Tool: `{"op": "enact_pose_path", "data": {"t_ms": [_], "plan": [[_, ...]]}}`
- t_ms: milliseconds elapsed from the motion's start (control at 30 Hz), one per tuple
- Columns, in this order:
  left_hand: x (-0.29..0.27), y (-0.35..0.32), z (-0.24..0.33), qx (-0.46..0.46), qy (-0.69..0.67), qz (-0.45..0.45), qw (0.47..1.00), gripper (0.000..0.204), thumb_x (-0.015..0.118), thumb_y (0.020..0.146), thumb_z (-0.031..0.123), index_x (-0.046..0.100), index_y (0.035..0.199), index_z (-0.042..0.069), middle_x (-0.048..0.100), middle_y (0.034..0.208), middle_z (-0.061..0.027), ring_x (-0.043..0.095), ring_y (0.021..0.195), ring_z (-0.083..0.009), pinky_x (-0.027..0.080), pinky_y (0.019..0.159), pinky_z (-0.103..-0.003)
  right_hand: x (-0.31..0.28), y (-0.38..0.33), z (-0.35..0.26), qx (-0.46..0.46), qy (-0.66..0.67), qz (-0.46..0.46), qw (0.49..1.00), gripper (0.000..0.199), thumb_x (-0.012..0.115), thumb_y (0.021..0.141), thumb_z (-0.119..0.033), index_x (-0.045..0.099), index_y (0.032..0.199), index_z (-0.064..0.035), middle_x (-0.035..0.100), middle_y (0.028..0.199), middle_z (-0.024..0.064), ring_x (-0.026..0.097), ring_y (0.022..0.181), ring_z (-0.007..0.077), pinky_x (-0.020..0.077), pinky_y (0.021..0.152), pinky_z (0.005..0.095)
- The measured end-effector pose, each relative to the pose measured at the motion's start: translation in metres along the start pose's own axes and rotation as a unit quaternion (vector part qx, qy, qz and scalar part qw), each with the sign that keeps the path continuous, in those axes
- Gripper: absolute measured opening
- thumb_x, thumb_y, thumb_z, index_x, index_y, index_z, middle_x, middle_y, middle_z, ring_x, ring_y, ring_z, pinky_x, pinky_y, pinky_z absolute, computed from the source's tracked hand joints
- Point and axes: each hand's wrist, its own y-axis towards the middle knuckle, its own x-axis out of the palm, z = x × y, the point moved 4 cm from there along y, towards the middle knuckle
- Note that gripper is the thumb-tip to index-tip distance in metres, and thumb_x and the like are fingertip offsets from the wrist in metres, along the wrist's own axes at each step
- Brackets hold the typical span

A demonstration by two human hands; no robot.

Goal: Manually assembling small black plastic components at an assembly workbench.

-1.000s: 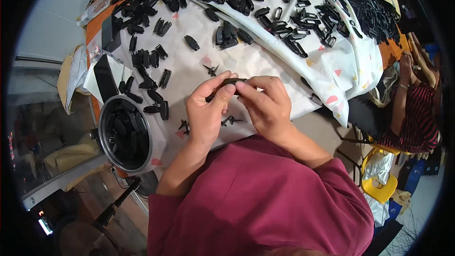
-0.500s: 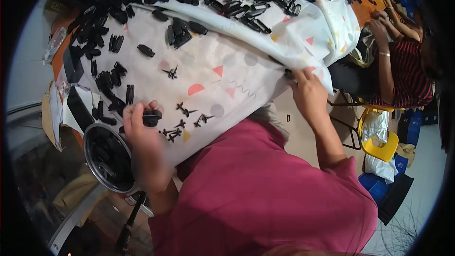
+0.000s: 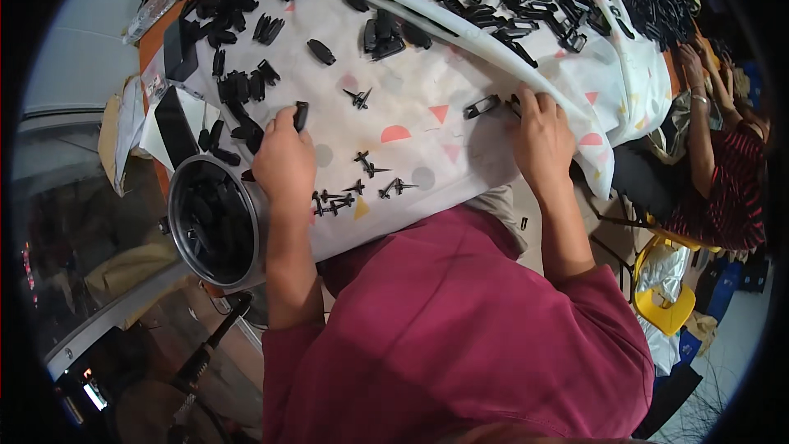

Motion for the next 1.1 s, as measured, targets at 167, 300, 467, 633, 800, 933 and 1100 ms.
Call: {"op": "enact_pose_path", "data": {"t_ms": [167,300,467,633,800,933,1100], "plan": [[0.005,-0.006,-0.005,0.043,-0.068,0.034,0.996,0.026,0.059,0.077,0.018,0.056,0.102,0.010,0.061,0.095,-0.0110,0.059,0.082,-0.0324,0.047,0.069,-0.042,0.002,0.002,-0.025,-0.201,0.014,0.000,0.979,0.029,0.058,0.073,-0.012,0.062,0.102,-0.0140,0.054,0.105,0.0071,0.054,0.092,0.0254,0.0485,0.073,0.0343],[0.005,-0.010,-0.009,0.032,-0.095,0.014,0.995,0.021,0.063,0.074,0.019,0.057,0.091,0.008,0.061,0.085,-0.0128,0.058,0.079,-0.0341,0.045,0.068,-0.043,-0.011,-0.007,0.002,-0.151,-0.040,-0.041,0.987,0.026,0.061,0.071,-0.009,0.063,0.097,-0.0120,0.057,0.104,0.0056,0.056,0.091,0.0255,0.0485,0.071,0.0344],[0.000,-0.011,0.006,0.025,-0.201,0.029,0.979,0.023,0.063,0.073,0.012,0.059,0.094,0.004,0.064,0.081,-0.0132,0.061,0.072,-0.0254,0.047,0.068,-0.031,-0.032,0.068,0.008,-0.110,0.107,0.037,0.987,0.027,0.059,0.079,-0.016,0.060,0.105,-0.0088,0.060,0.095,0.0116,0.058,0.080,0.0321,0.0465,0.068,0.0393],[0.015,-0.004,0.007,0.012,-0.391,-0.015,0.920,0.027,0.068,0.071,0.012,0.063,0.097,0.007,0.063,0.085,-0.0127,0.059,0.072,-0.0266,0.046,0.066,-0.031,0.025,0.147,0.025,-0.125,0.025,-0.168,0.977,0.079,0.071,0.065,-0.026,0.035,0.135,-0.0275,0.046,0.121,0.0200,0.053,0.104,0.0341,0.0435,0.088,0.0373],[0.012,-0.012,0.007,0.066,-0.194,-0.019,0.979,0.031,0.067,0.073,0.023,0.062,0.100,0.009,0.060,0.098,-0.0097,0.059,0.085,-0.0295,0.047,0.071,-0.039,0.030,0.157,-0.007,-0.200,0.080,-0.101,0.971,0.058,0.065,0.066,-0.015,0.051,0.122,-0.0220,0.050,0.108,0.0162,0.056,0.094,0.0339,0.0465,0.081,0.0377],[0.009,-0.008,0.011,0.037,-0.140,-0.041,0.989,0.030,0.063,0.076,0.029,0.062,0.100,0.011,0.059,0.099,-0.0081,0.058,0.087,-0.0309,0.046,0.072,-0.042,0.038,0.153,-0.024,-0.148,0.076,0.000,0.986,0.036,0.058,0.070,-0.013,0.061,0.107,-0.0130,0.054,0.103,0.0175,0.058,0.086,0.0353,0.0475,0.075,0.0396],[0.008,-0.004,0.027,0.103,-0.126,-0.001,0.987,0.019,0.064,0.072,0.017,0.054,0.080,0.004,0.058,0.080,-0.0145,0.056,0.077,-0.0356,0.043,0.064,-0.042,0.037,0.144,-0.020,0.002,0.443,-0.189,0.876,0.034,0.057,0.068,-0.004,0.063,0.101,-0.0031,0.059,0.065,0.0051,0.058,0.055,0.0118,0.0485,0.050,0.0263]]}}
